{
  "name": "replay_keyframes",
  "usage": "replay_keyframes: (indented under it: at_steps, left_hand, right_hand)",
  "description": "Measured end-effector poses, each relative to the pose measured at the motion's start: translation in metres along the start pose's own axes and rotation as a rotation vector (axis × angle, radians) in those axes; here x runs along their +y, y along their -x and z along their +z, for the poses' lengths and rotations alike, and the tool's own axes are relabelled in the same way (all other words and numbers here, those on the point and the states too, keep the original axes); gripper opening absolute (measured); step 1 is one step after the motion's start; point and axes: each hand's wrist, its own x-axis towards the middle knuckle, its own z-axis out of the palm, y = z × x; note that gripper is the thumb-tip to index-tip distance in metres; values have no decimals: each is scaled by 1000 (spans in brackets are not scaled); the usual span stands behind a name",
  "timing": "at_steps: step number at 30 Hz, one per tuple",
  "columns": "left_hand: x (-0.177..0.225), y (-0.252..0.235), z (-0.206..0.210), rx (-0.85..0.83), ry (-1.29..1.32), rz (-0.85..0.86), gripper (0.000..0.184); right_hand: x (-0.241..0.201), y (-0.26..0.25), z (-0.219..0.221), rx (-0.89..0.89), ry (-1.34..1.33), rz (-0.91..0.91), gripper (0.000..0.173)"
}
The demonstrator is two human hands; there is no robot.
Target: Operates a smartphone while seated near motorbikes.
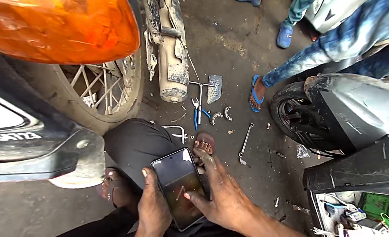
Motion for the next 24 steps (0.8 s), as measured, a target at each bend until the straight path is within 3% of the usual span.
replay_keyframes:
  at_steps: [4,7,14,18,24]
  left_hand:
    - [0,-1,-2,-14,-5,-2,48]
    - [1,-2,-3,-19,-21,1,49]
    - [-9,-8,-19,-149,-3,-42,61]
    - [-4,-5,-9,-61,-7,-1,50]
    - [-3,-3,-6,-15,-47,13,49]
  right_hand:
    - [5,-5,-4,61,-90,-22,50]
    - [8,-6,-10,31,-188,1,45]
    - [22,9,-9,-28,-259,19,49]
    - [30,24,-2,-58,-268,81,56]
    - [32,37,3,-79,-265,113,61]
